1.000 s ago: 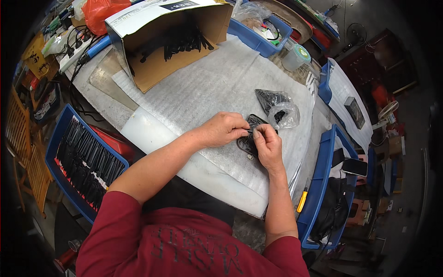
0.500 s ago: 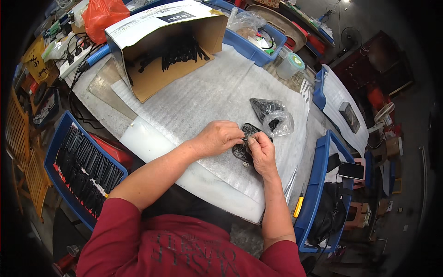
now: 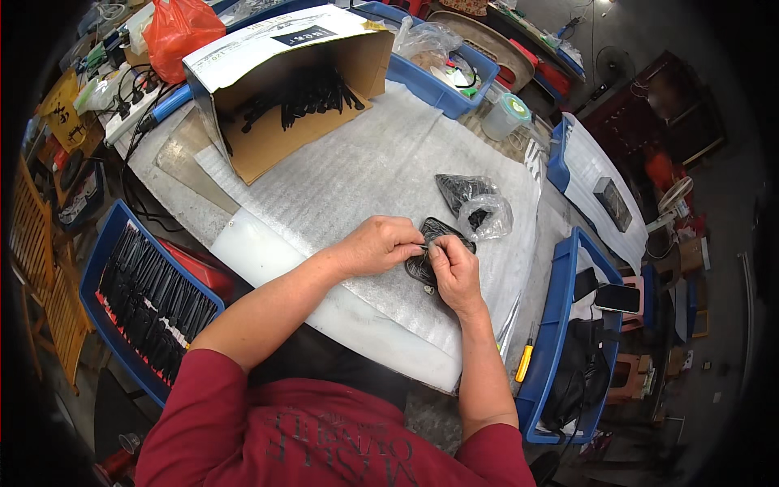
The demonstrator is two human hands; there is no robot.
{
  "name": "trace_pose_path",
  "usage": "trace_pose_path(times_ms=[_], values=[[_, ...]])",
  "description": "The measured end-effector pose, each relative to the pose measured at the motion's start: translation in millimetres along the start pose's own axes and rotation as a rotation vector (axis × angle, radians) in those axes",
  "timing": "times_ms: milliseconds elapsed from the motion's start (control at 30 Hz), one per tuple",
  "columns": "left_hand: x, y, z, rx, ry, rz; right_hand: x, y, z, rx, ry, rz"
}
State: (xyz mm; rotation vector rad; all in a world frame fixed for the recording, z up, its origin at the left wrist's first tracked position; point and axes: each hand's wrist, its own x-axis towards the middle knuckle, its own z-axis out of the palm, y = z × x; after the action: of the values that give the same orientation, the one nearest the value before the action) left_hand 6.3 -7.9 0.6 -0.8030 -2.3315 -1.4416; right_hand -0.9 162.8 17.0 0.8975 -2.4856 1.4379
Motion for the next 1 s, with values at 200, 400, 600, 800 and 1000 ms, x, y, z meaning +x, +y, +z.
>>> trace_pose_path(times_ms=[200, 400, 600, 800, 1000], values=[[-0.5, -1.3, 3.4, 0.046, 0.036, 0.085, -1.1, 0.4, -1.9, 0.038, 0.001, 0.038], [0.4, 5.1, 5.2, 0.109, 0.1, 0.158, -2.2, 1.2, -2.3, 0.144, 0.01, 0.112], [-2.6, 8.6, 2.8, 0.235, 0.147, 0.22, -2.9, 3.2, 5.3, 0.313, 0.028, 0.185], [-0.6, 10.3, 0.0, 0.329, 0.208, 0.248, -0.5, -0.5, 5.9, 0.519, 0.046, 0.251], [-13.1, 46.2, -35.8, 0.216, 0.345, 0.185, -7.6, 11.4, -3.5, 0.526, 0.237, 0.179]])
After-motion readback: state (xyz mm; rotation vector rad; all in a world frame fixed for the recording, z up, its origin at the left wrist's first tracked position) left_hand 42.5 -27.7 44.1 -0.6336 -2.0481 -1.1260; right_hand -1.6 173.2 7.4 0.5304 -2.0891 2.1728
